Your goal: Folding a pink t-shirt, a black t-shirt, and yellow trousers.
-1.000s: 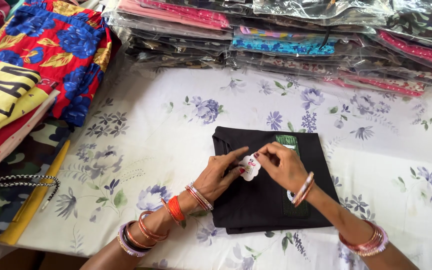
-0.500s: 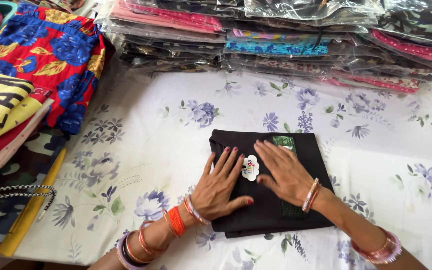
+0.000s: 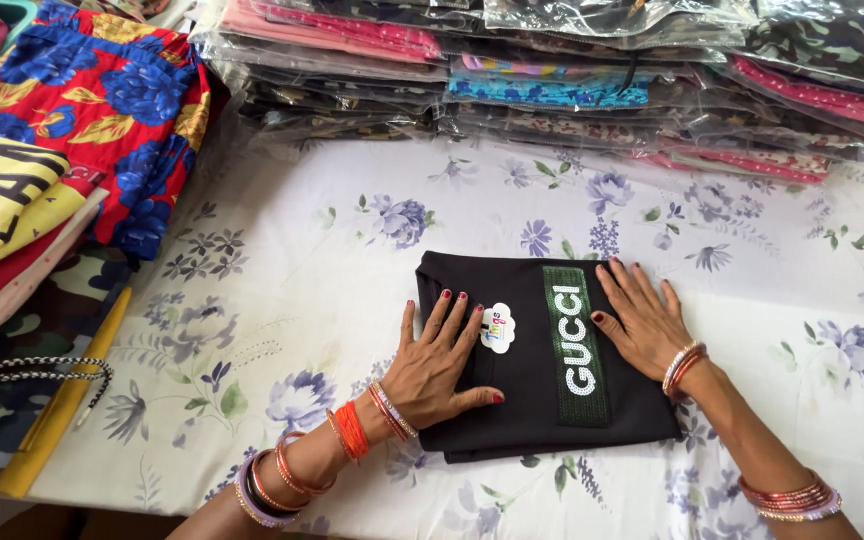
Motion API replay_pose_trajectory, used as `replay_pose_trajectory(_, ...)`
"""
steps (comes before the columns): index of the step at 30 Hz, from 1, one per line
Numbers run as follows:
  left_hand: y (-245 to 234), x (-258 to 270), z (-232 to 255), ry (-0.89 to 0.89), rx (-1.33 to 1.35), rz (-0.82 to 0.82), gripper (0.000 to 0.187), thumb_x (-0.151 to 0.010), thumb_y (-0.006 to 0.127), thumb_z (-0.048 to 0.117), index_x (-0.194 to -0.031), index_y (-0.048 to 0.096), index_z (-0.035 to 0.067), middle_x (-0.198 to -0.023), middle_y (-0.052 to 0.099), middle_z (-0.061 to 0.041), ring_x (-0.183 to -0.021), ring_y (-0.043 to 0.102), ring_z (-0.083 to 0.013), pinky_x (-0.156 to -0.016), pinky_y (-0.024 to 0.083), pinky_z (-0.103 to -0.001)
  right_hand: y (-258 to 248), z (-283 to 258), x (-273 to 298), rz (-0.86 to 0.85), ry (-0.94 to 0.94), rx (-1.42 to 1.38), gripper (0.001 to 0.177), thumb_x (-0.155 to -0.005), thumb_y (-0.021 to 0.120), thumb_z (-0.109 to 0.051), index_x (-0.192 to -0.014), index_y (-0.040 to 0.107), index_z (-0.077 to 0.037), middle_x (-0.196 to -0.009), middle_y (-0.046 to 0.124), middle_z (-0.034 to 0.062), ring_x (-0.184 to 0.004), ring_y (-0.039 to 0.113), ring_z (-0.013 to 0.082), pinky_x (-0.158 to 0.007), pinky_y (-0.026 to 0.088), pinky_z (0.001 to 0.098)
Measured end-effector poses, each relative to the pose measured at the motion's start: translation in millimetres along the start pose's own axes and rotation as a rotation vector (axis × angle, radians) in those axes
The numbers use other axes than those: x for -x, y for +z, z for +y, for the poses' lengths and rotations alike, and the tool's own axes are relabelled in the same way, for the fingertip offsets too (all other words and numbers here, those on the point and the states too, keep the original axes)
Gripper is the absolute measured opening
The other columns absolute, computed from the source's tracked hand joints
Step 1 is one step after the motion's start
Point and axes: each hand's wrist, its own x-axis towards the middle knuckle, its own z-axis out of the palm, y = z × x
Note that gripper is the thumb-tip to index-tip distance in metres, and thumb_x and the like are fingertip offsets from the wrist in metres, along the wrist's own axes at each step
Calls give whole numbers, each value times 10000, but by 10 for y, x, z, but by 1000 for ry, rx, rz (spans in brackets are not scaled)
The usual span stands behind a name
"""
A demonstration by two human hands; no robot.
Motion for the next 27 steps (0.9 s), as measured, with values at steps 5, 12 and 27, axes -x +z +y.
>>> replay_pose_trajectory(5,-148,124,271,92,32,85,1114,-901,454,820,-1575,297,-54,-1635,278,-289,-1554,175,-443,-1211,64,-667,-287,-486,380,114,-104,35,797,-1011,170,-648,-1611,157,-123,-1685,151,145,-1550,125,298,-1218,60,558)
replay_pose_trajectory(12,172,304,542,316,23,2,969,-894,505,752,-1591,348,96,-1646,308,-230,-1545,216,-389,-1225,67,-621,-115,-201,903,-22,-104,-37,800,-983,186,-635,-1614,106,-151,-1684,139,110,-1540,107,259,-1223,46,493)
replay_pose_trajectory(27,306,290,722,445,26,-42,961,-968,384,762,-1619,312,58,-1673,306,-186,-1575,218,-333,-1266,76,-555,-198,-261,1415,-32,-110,71,800,-990,185,-624,-1606,40,-134,-1690,63,101,-1561,60,247,-1223,14,512)
